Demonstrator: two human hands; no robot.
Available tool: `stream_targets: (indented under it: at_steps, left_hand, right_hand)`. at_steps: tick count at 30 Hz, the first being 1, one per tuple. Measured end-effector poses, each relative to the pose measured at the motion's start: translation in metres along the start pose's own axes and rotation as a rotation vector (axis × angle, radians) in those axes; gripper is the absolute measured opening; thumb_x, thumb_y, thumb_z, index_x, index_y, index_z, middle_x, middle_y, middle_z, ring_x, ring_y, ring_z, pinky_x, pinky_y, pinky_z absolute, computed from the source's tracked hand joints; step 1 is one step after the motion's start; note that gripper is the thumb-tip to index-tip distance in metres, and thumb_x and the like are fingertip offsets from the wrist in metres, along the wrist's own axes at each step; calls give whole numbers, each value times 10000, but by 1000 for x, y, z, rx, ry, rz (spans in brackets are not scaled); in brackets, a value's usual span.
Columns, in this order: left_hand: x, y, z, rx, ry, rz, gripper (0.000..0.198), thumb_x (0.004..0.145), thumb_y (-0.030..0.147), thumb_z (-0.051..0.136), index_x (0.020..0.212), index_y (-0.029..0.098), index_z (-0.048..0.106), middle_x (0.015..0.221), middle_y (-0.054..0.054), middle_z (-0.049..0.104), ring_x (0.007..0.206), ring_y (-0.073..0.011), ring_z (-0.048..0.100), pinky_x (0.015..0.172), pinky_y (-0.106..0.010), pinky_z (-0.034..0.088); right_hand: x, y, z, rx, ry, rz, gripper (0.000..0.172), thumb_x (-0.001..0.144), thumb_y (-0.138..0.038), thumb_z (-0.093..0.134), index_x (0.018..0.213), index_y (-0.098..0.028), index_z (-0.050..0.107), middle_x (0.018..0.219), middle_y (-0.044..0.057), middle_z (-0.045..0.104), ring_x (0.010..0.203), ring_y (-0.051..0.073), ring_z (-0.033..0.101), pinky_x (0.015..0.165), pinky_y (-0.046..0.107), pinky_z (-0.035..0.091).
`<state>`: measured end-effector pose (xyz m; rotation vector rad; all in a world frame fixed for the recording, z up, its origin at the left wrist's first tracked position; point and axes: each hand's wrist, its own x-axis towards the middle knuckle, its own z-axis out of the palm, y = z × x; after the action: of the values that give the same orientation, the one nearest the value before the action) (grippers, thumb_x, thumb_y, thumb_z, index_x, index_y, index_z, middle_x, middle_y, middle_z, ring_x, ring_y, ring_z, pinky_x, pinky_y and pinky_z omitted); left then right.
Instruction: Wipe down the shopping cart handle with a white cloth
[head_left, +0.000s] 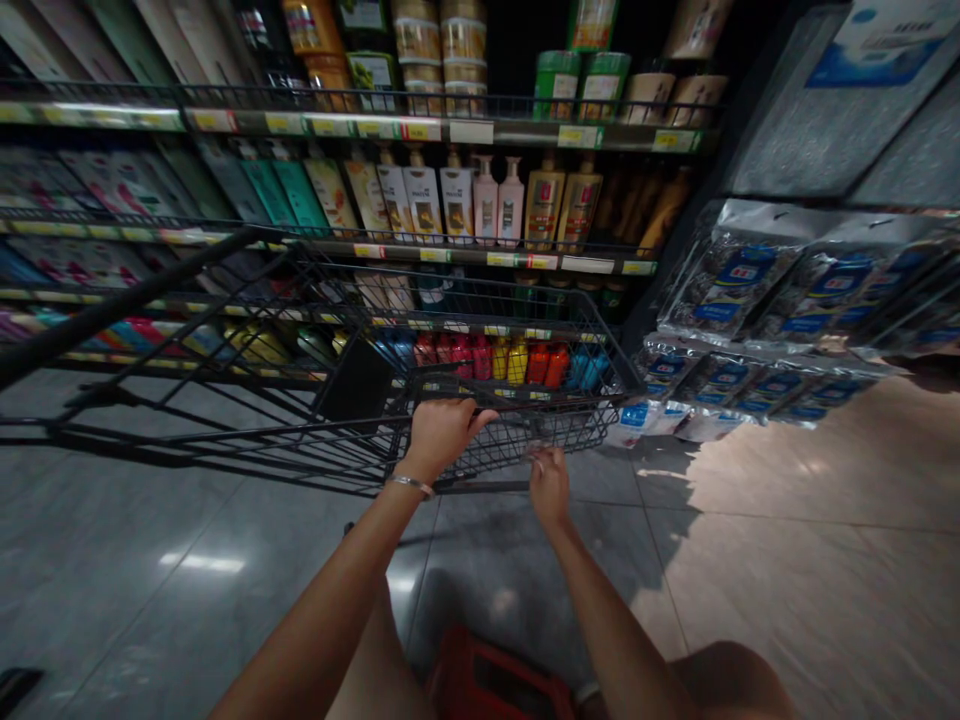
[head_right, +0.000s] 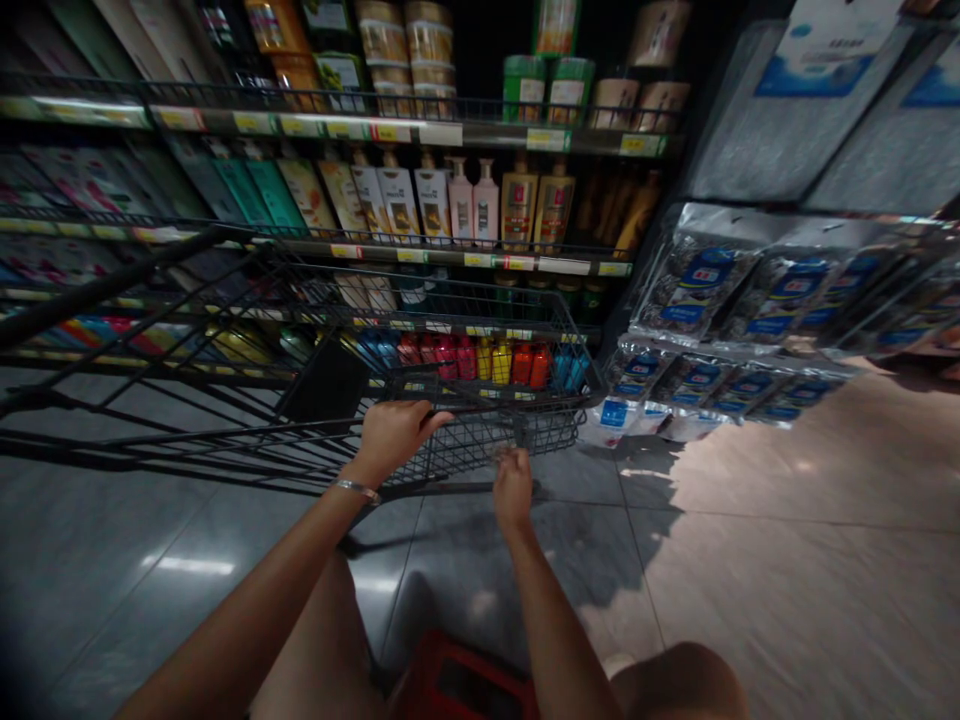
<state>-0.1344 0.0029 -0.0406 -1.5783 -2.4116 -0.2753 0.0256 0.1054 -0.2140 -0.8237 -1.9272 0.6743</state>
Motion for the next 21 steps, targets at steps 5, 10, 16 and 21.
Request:
stream_targets:
  at_steps: [5,10,16,21]
  left_hand:
    - [0,-1,0,9,5,5,600,914,600,294,712,164,653,623,-100,656,631,-205,629,544,-294,266]
    - [-1,-1,-1,17,2,1,599,921,592,278,717,169,650,636,-99,659,634,-203,624,544,-294,274]
    - [-2,-3,-2,39,-22,16,552,925,565,305,738,175,648,648,-91,662,656,-207,631,546,-290,286]
    - [-4,-8,-2,37,-42,43,413,914,490,406,762,182,635,686,-82,666,673,-210,626,565,-290,332]
  right_hand:
    - [-16,-5,-7,38,41,0,226,850,-174,458,896,-171,679,920,83,567,885,194,568,802,353,486]
    - [6,-37,-1,84,61,-48,234,890,-189,459,1022,-203,652,1011,85,552,996,197,560,887,382,473]
    - [17,-46,12,108,14,-16,246,870,-147,437,1001,-192,640,1036,100,533,1011,203,542,887,373,467]
    - [7,-32,17,121,-8,75,226,849,-152,448,937,-193,652,1008,88,533,981,196,545,888,363,457]
